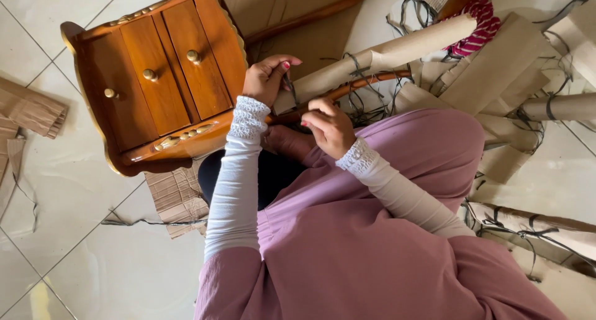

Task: Wrapping wooden furniture legs with protective paper and securing them with ties.

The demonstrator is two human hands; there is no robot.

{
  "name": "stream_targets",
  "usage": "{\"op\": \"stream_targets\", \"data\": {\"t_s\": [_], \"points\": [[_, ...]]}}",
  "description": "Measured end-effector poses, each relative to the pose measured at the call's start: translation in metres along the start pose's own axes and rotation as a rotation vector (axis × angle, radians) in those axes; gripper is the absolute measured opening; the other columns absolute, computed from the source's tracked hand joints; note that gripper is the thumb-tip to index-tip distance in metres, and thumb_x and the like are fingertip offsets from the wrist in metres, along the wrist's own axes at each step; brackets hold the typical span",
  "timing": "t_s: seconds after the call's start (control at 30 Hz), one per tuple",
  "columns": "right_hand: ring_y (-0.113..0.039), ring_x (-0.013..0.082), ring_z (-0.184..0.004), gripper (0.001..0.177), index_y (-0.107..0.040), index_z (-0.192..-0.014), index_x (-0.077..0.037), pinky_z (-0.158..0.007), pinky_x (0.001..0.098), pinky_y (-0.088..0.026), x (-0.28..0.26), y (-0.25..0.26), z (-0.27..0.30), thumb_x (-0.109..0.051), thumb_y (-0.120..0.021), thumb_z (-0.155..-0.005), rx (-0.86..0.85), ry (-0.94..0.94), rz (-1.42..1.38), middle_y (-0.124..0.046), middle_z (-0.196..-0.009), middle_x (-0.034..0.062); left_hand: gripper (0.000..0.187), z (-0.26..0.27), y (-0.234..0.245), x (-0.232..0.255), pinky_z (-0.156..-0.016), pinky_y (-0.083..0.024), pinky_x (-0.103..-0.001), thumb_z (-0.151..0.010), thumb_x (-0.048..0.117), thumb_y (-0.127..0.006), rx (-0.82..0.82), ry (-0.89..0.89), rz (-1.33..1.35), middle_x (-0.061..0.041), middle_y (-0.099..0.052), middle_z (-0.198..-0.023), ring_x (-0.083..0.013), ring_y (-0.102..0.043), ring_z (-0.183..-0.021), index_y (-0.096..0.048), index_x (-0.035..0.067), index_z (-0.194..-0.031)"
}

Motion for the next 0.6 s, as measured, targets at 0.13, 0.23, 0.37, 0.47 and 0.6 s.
{"op": "stream_targets", "data": {"t_s": [0.13,0.23,0.37,0.47,0.6], "points": [[-0.07,0.0354,-0.092,0.02,-0.066,-0.087,-0.008,-0.078,0.043,-0.057,-0.011,0.0,-0.008,-0.016,-0.058,-0.105,-0.079,0.04,-0.186,-0.071,-0.111,0.0112,0.021,-0.002,0.0,-0.011,-0.066,-0.062,-0.029,-0.104,0.012,-0.058,0.086,0.06,-0.153,-0.001,-0.068,-0.06,-0.0142,-0.072,-0.057,-0.078,0.017,-0.109],[-0.068,0.0327,-0.09,0.02,-0.059,-0.088,-0.003,-0.082,0.0397,-0.055,-0.016,0.004,-0.012,-0.006,-0.05,-0.106,-0.144,-0.022,-0.349,-0.069,-0.101,0.0154,0.023,-0.003,-0.001,-0.002,-0.059,-0.061,-0.024,-0.104,0.011,-0.056,0.161,0.081,-0.159,0.001,-0.07,-0.073,-0.0126,-0.074,-0.057,-0.078,0.017,-0.106],[-0.066,0.0292,-0.092,0.021,-0.056,-0.088,0.001,-0.084,0.0374,-0.055,0.007,-0.016,-0.003,0.02,-0.047,-0.09,-0.161,-0.093,-0.387,-0.067,-0.099,0.0169,0.024,0.003,-0.001,0.01,-0.05,-0.06,-0.02,-0.104,0.013,-0.053,0.283,0.043,-0.218,0.002,-0.071,-0.07,-0.0101,-0.075,-0.055,-0.077,0.016,-0.102],[-0.067,0.0252,-0.085,0.019,-0.061,-0.092,-0.002,-0.079,0.0347,-0.056,0.016,-0.023,-0.007,0.016,-0.054,-0.094,-0.185,-0.075,-0.349,-0.069,-0.098,0.0133,0.022,0.005,-0.002,0.008,-0.047,-0.057,-0.019,-0.103,0.019,-0.055,0.333,0.052,-0.254,0.004,-0.079,-0.081,-0.0081,-0.078,-0.059,-0.076,0.022,-0.102],[-0.065,0.0251,-0.084,0.014,-0.061,-0.09,-0.002,-0.079,0.0354,-0.054,0.016,-0.022,-0.006,0.002,-0.055,-0.102,-0.22,-0.072,-0.325,-0.068,-0.096,0.0122,0.021,0.014,-0.002,0.003,-0.05,-0.053,-0.022,-0.105,0.026,-0.054,0.401,-0.108,-0.369,0.006,-0.077,-0.078,-0.0053,-0.064,-0.053,-0.074,0.025,-0.109]]}}
Point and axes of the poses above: each hand's wrist, its own z-axis away from the middle knuckle, its own y-axis out of the back of the hand, x = y × z, the point moved 2 cm from there along -z, towards the middle knuckle
